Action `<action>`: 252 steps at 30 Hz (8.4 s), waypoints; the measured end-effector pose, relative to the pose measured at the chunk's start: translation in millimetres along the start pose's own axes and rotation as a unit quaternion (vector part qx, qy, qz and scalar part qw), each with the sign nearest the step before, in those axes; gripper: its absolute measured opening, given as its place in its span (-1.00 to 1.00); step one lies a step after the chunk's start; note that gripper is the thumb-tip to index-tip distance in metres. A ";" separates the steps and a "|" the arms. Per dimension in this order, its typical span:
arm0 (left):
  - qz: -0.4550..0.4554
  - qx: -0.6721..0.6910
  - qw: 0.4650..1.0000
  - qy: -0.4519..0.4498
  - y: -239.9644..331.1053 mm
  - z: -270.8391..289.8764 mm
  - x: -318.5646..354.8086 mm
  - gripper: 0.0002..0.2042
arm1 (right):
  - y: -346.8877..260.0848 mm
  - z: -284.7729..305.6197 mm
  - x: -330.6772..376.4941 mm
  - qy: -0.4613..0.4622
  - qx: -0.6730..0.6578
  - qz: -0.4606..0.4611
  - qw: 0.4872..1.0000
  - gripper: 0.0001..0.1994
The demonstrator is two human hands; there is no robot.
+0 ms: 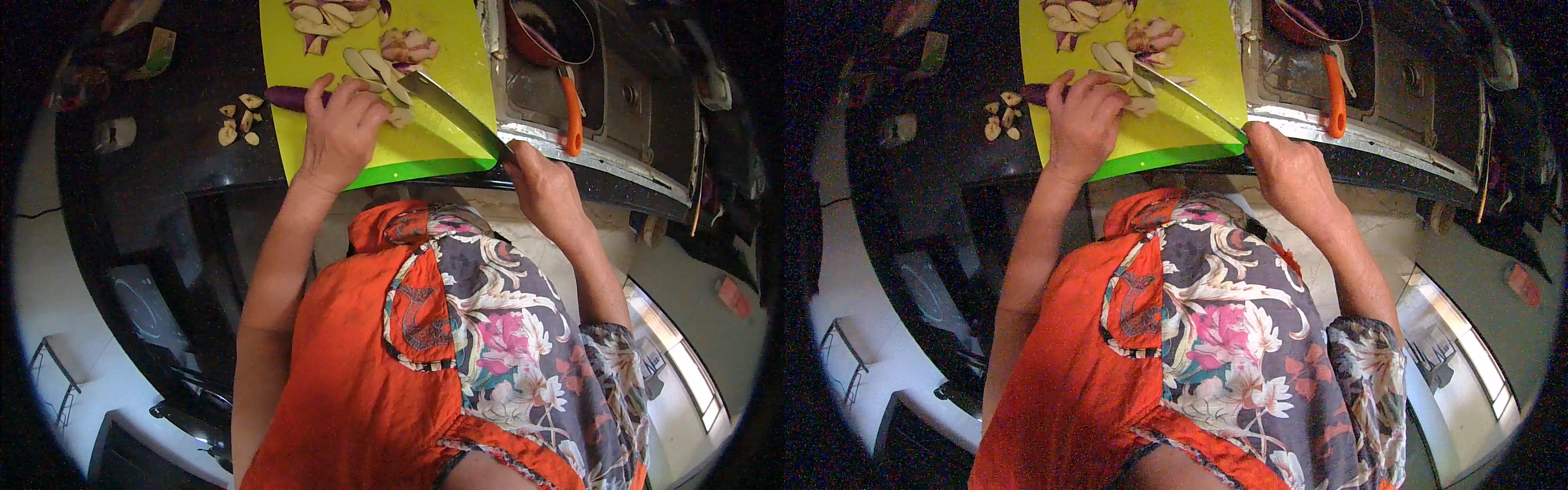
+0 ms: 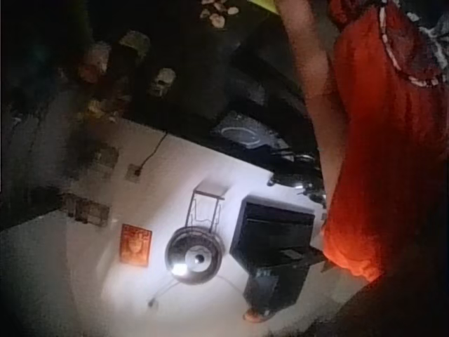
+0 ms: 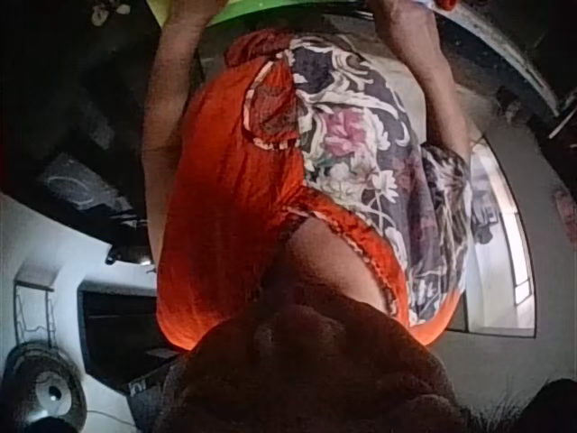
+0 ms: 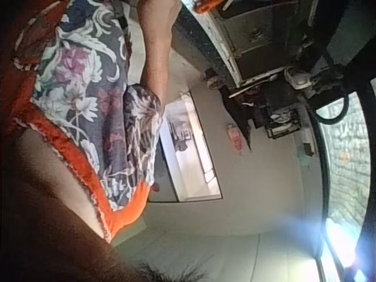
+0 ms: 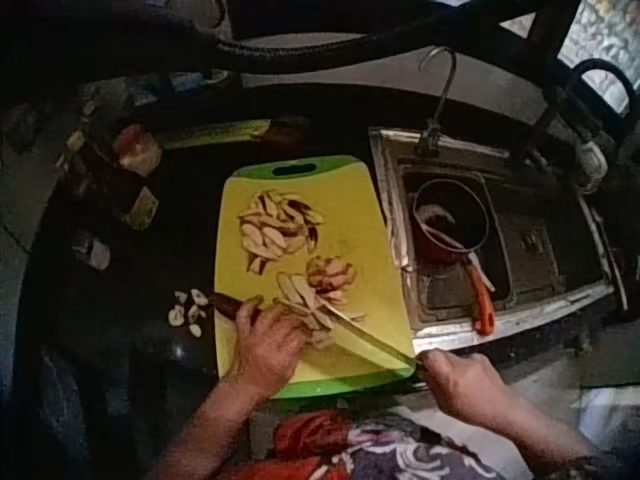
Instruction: The person washes an eggplant under running water, then slices it into thin pieces on a yellow cutting board using a cleaver. The person repeatedly rinses the knife and hands during the process.
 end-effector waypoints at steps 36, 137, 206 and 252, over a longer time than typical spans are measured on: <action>0.302 0.208 0.929 0.050 -0.8 -16.6 56.8 -0.79 | -33.4 -29.4 15.0 -0.083 0.120 0.035 0.989 -0.64; 0.180 0.126 0.975 -0.043 28.5 -37.2 47.5 -0.79 | -12.3 -27.0 23.6 -0.021 0.089 -0.032 0.995 -0.74; 0.063 0.141 0.974 -0.166 14.5 -67.8 -11.1 -0.84 | 9.5 -17.1 30.8 0.069 0.021 -0.108 0.992 -0.81; 0.190 -0.031 0.980 -0.043 -25.7 -2.3 65.5 -0.60 | -35.4 -35.8 -31.0 -0.039 0.052 0.036 0.997 -0.77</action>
Point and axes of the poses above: each hand's wrist, its own x-axis away from the middle knuckle, its own z-axis out of the back of the hand, y = z × x, the point moved 7 cm from there along -x, towards the middle knuckle, and after that the axes turned 8 degrees about -x, right-handed, at the moved point
